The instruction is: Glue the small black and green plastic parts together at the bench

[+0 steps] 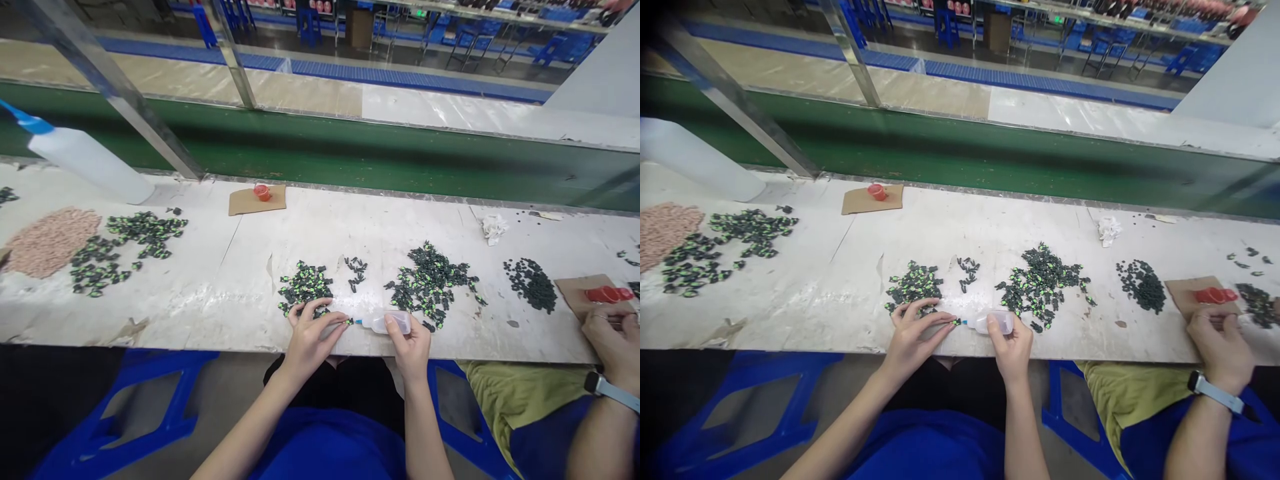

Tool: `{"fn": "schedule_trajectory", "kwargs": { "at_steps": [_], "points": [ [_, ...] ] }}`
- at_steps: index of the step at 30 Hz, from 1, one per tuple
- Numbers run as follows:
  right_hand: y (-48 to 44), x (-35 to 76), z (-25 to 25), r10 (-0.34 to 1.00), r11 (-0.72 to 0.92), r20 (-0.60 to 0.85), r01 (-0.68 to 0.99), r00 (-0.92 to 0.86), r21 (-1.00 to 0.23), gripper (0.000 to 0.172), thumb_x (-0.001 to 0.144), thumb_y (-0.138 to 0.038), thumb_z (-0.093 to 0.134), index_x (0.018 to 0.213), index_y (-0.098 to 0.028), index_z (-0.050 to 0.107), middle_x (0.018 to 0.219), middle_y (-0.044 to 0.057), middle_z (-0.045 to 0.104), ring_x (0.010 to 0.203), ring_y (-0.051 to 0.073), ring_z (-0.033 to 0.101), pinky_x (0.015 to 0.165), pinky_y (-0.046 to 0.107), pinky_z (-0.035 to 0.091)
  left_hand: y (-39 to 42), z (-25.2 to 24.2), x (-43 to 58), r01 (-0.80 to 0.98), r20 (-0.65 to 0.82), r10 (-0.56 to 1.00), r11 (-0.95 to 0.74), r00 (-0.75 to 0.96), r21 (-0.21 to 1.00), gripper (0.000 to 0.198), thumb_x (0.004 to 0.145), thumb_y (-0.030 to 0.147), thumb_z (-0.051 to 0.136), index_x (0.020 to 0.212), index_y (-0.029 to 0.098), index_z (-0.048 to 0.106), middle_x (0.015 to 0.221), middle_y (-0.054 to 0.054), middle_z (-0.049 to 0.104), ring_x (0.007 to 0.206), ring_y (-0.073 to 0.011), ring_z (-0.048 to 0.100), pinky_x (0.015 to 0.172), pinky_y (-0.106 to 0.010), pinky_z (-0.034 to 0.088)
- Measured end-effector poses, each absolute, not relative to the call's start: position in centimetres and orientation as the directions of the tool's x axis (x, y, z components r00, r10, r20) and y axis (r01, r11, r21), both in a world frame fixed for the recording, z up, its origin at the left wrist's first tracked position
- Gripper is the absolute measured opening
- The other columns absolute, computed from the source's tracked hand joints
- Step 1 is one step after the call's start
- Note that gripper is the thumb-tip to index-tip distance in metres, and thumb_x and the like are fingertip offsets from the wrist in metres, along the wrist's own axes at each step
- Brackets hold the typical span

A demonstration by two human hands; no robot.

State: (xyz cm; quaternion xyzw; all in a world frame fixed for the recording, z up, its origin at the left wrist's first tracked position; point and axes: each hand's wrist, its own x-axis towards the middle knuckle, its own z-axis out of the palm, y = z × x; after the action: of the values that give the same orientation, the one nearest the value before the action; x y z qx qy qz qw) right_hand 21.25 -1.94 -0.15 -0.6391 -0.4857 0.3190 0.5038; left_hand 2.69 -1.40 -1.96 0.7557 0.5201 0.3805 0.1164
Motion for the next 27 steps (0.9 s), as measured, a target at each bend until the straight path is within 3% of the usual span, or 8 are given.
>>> {"fn": "schedule_trajectory", "kwargs": {
  "at_steps": [27],
  "points": [
    [-1.93,21.13,0.04,0.937,-0.008,0.101,0.309,0.334,-0.951,0.032,0.076,-0.041,0.062,0.055,-0.017,0.058,0.049,-0.002,0.050,0.048,0.012,0.044,0.044,0.023,0.036,-1.48,-1.90,2.70,0.696,0.436,0.886,-0.413,0.158,0.588,0.007,0.085,0.020,0.066,0.089,0.025,0.067,0.077,0.002,0.076,0.098,-0.0232,0.065,0.095,-0.043,0.024]
  ]
}}
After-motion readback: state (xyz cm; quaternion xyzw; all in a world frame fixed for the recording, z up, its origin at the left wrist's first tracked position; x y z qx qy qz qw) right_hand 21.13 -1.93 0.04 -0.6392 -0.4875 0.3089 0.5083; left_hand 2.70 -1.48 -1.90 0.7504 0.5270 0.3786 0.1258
